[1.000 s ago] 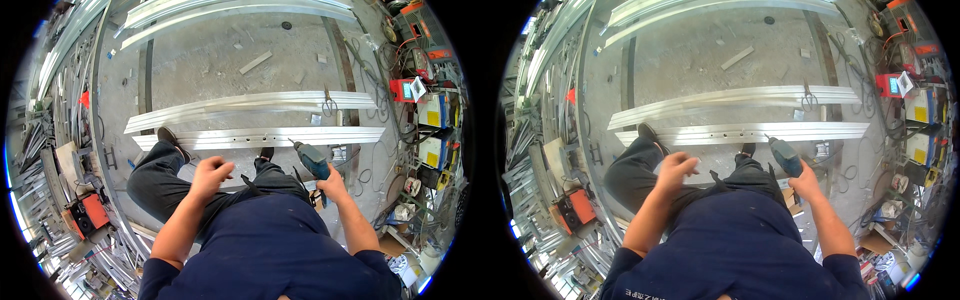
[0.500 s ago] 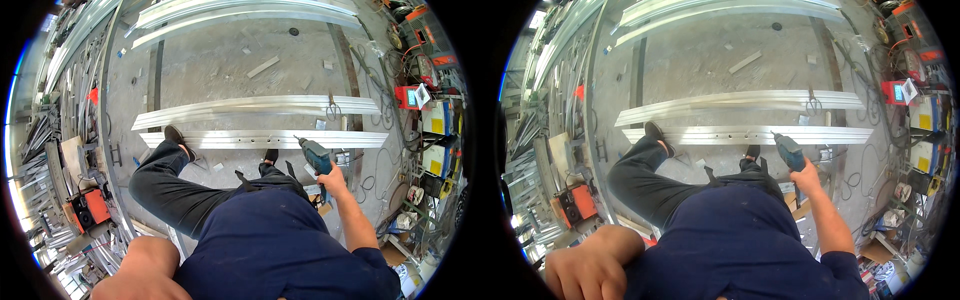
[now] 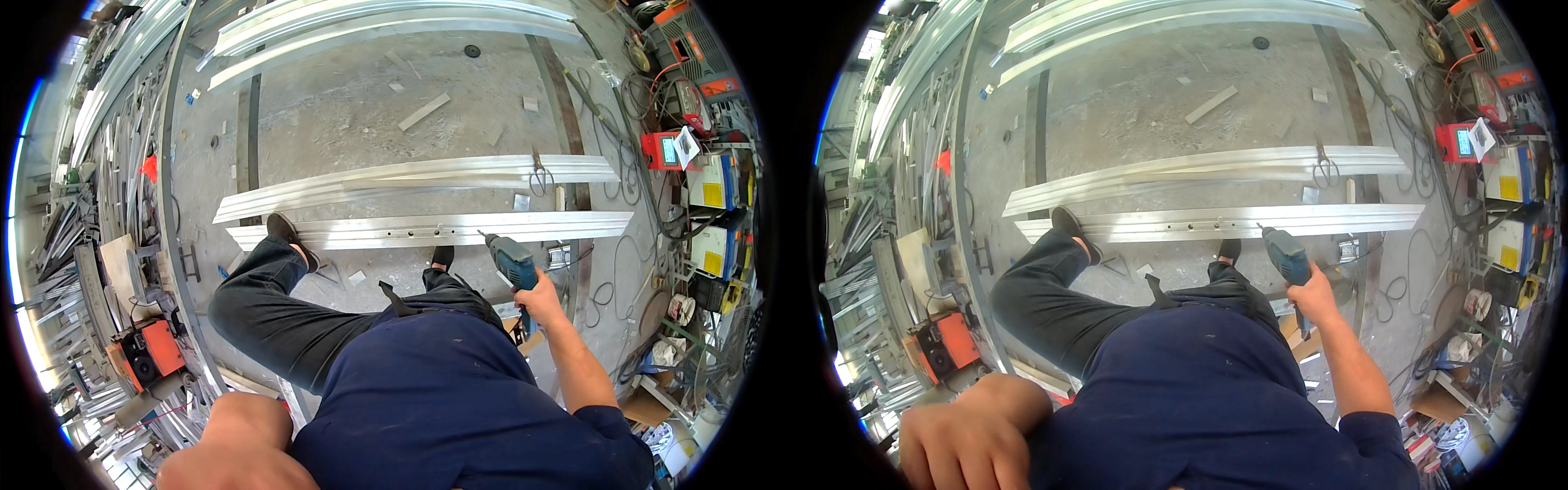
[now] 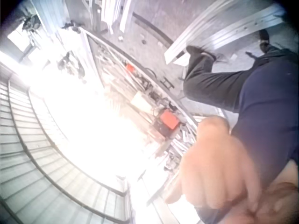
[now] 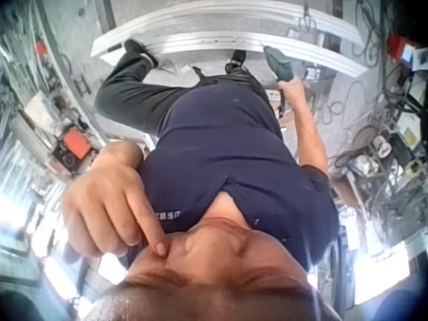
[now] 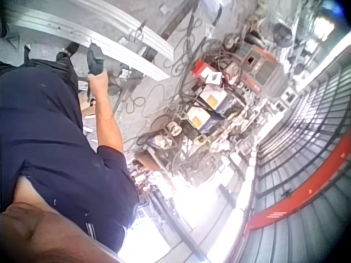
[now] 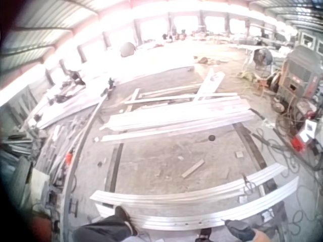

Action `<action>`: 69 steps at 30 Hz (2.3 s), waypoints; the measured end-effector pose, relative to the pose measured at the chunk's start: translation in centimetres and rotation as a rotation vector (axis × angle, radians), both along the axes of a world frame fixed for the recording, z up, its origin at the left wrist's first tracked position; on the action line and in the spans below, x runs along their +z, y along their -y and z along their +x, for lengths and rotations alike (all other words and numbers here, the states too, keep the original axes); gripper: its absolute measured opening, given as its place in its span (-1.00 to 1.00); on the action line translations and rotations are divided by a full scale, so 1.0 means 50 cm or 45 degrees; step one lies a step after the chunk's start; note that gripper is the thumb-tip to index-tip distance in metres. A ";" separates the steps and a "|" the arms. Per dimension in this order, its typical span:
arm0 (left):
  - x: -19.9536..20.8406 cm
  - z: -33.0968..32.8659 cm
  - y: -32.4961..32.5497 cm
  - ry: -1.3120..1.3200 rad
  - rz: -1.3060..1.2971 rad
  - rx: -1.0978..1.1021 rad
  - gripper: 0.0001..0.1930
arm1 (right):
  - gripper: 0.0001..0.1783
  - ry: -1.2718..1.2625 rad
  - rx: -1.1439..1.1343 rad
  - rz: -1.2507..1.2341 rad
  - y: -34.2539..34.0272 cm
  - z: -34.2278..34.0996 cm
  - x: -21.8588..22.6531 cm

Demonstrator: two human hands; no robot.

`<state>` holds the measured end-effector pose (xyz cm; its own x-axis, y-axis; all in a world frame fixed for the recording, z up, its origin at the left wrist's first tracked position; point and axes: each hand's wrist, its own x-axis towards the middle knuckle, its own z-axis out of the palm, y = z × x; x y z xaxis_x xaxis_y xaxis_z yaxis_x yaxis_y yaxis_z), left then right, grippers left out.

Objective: The person uses a corded drill to make holes in long aluminum profiles laid on a workbench. They repeatedly position the drill, drill holes, and occasionally adjust the drill bit or clear debris from the holes.

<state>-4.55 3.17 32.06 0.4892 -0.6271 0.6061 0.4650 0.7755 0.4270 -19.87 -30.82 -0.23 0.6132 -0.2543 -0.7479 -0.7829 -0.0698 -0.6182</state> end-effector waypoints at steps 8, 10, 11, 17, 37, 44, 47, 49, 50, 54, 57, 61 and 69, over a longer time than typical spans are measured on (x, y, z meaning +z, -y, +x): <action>0.005 -0.011 0.000 -0.097 0.164 0.177 -0.54 | -0.43 -0.015 0.054 -0.085 -0.002 -0.005 -0.005; -0.006 -0.011 -0.013 -0.152 0.202 0.264 -0.58 | -0.42 0.003 0.048 -0.075 -0.001 -0.008 -0.004; -0.013 -0.008 -0.020 -0.180 0.227 0.306 -0.59 | -0.42 0.008 0.033 -0.053 -0.001 -0.011 -0.010; -0.123 -0.006 -0.086 -0.295 0.623 0.745 -0.70 | -0.40 -0.019 0.076 -0.020 -0.017 0.006 -0.008; -0.310 -0.021 -0.161 -0.837 1.250 1.246 -0.69 | -0.46 -0.052 0.101 -0.127 -0.014 -0.005 -0.008; -0.314 -0.021 -0.152 -0.800 1.249 1.207 -0.68 | -0.45 -0.078 0.126 -0.146 -0.010 -0.014 -0.019; -0.313 -0.020 -0.150 -0.795 1.244 1.201 -0.68 | -0.43 -0.088 0.133 -0.140 -0.010 -0.016 -0.014; -0.313 -0.021 -0.148 -0.794 1.237 1.197 -0.67 | -0.40 -0.095 0.134 -0.141 -0.010 -0.019 -0.017; -0.314 -0.021 -0.149 -0.793 1.236 1.191 -0.67 | -0.39 -0.098 0.134 -0.151 -0.008 -0.023 -0.023; -0.315 -0.022 -0.150 -0.790 1.233 1.179 -0.67 | -0.35 -0.116 0.151 -0.158 -0.007 -0.025 -0.029; -0.314 -0.023 -0.147 -0.793 1.237 1.182 -0.68 | -0.35 -0.129 0.163 -0.166 -0.008 -0.022 -0.029; -0.322 -0.025 -0.148 -0.794 1.220 1.171 -0.68 | -0.37 -0.082 0.180 -0.184 0.000 -0.033 -0.051; -0.339 -0.029 -0.142 -0.804 1.307 1.133 -0.66 | -0.41 -0.135 0.211 -0.187 -0.013 -0.017 -0.029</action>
